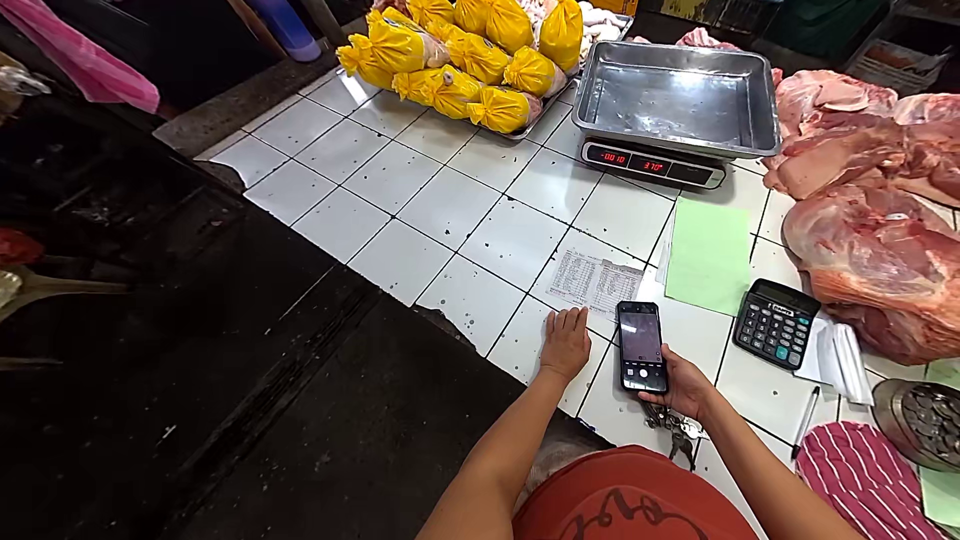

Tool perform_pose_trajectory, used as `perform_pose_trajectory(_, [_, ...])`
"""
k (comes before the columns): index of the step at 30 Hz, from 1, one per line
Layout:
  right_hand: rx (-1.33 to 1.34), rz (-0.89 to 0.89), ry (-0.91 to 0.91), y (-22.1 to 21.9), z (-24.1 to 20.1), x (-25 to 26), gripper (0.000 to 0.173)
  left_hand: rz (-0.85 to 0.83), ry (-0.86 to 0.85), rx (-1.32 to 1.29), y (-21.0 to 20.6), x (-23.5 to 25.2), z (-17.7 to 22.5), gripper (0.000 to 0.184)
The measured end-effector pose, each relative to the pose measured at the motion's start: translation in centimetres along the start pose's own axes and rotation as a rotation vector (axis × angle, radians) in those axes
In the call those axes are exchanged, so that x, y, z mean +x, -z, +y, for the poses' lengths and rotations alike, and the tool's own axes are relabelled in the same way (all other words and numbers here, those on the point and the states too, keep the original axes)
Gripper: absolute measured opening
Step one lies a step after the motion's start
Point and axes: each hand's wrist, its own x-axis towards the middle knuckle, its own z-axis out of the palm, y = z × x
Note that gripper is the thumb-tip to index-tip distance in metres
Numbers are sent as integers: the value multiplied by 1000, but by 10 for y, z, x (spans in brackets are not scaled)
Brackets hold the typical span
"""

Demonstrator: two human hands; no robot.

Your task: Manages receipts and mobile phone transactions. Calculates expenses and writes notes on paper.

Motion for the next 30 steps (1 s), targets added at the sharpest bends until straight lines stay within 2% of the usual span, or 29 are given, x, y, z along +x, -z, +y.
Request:
perform_pose_trajectory(10, [-28,34,16,2,-26,-1,62,-117,26,118,8,4,10,52])
perform_pose_trajectory(16, [-13,89,43,10,-43,-6,60,-271,59,151,15,8,17,54])
perform_pose_trajectory(24, [-168,112,70,2,-61,-4,64,-286,-25,156,17,14,17,53])
perform_pose_trajectory(27, [-146,108,89,-3,-64,-4,63,-359,-50,84,25,27,12,44])
perform_pose_trajectory(30, [-138,120,95,-5,-67,-5,62,-480,-39,86,40,41,17,44])
